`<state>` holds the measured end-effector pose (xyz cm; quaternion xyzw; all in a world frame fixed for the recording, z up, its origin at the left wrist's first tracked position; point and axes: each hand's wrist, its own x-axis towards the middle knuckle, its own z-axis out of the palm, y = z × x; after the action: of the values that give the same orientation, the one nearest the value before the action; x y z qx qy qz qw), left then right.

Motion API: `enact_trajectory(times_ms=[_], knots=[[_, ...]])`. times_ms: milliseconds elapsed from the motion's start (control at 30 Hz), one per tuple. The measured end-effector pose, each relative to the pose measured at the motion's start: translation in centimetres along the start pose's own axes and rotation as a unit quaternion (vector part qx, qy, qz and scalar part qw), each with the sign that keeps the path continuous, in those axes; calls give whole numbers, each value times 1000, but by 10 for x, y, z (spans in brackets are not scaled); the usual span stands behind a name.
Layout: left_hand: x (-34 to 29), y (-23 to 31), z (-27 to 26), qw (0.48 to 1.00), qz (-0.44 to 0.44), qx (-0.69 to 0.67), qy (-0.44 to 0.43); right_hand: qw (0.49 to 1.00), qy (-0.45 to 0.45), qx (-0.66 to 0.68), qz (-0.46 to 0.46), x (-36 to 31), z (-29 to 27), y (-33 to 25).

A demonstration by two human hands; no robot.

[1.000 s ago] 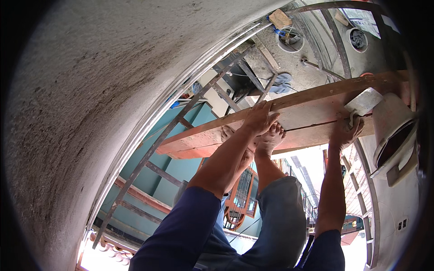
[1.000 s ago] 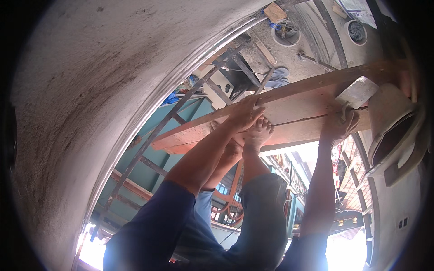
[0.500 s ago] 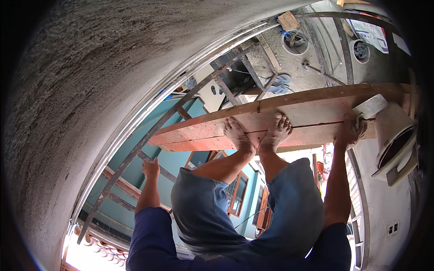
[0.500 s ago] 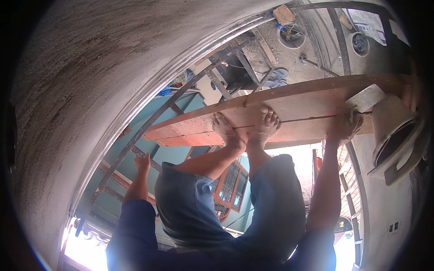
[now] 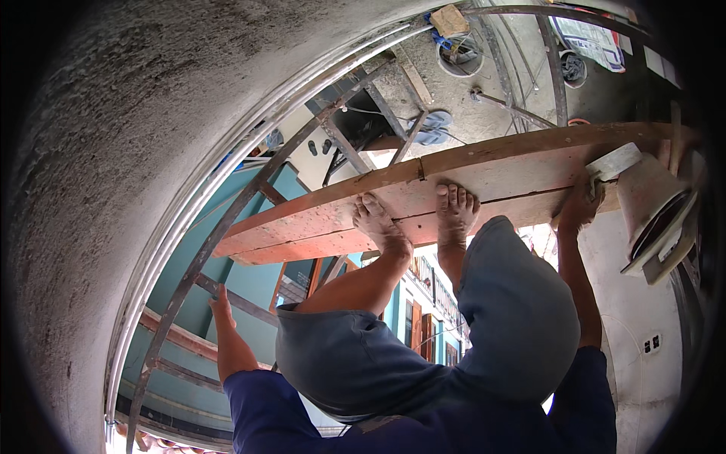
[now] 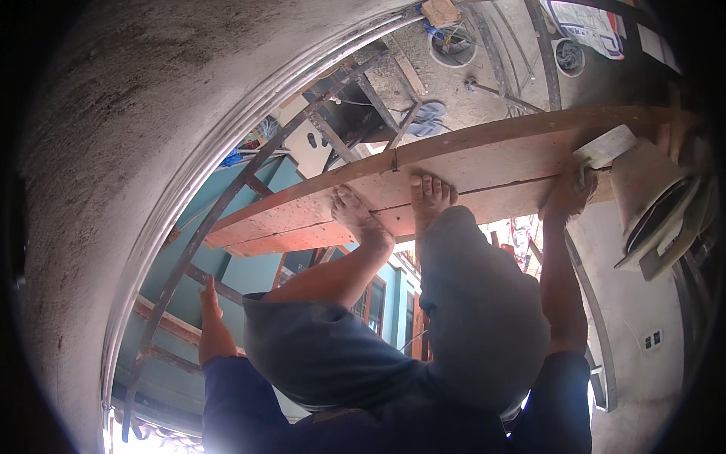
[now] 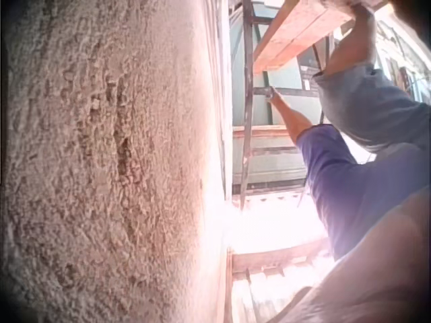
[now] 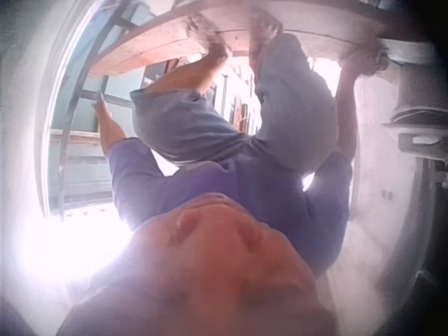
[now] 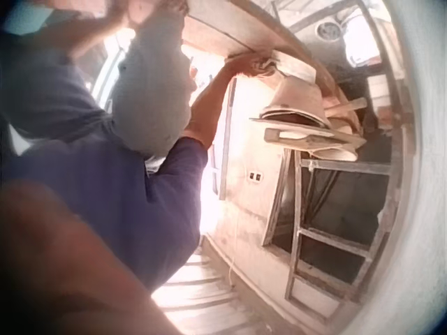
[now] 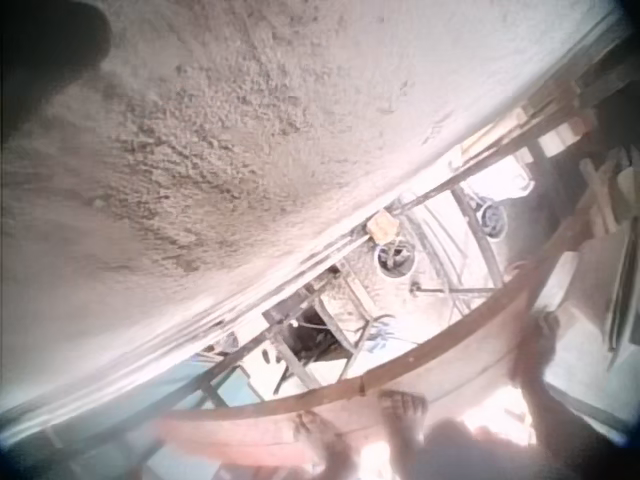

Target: The person uses a trowel to apply and smooth plaster onto a curved wall section. They repeatedly scoop plaster from a bucket and spread it along the wall's upper edge, smoothing the surface with consistent strokes.

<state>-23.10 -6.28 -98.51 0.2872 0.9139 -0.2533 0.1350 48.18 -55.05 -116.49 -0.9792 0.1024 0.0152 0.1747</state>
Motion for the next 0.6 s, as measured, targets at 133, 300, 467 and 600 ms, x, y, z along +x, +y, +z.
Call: enact_trajectory(times_ms=[133,300,467,600], knots=[[62,-38,18,995,49,-85,-25,1000,-15,-1,-27,-4,4,-2],[53,-34,36,990,66,-123,29,996,-17,51,-68,9,8,19],[55,-46,57,991,63,-114,29,998,-17,25,-62,12,-1,17],[59,-111,75,998,42,-27,37,996,-36,12,-86,26,1,19]])
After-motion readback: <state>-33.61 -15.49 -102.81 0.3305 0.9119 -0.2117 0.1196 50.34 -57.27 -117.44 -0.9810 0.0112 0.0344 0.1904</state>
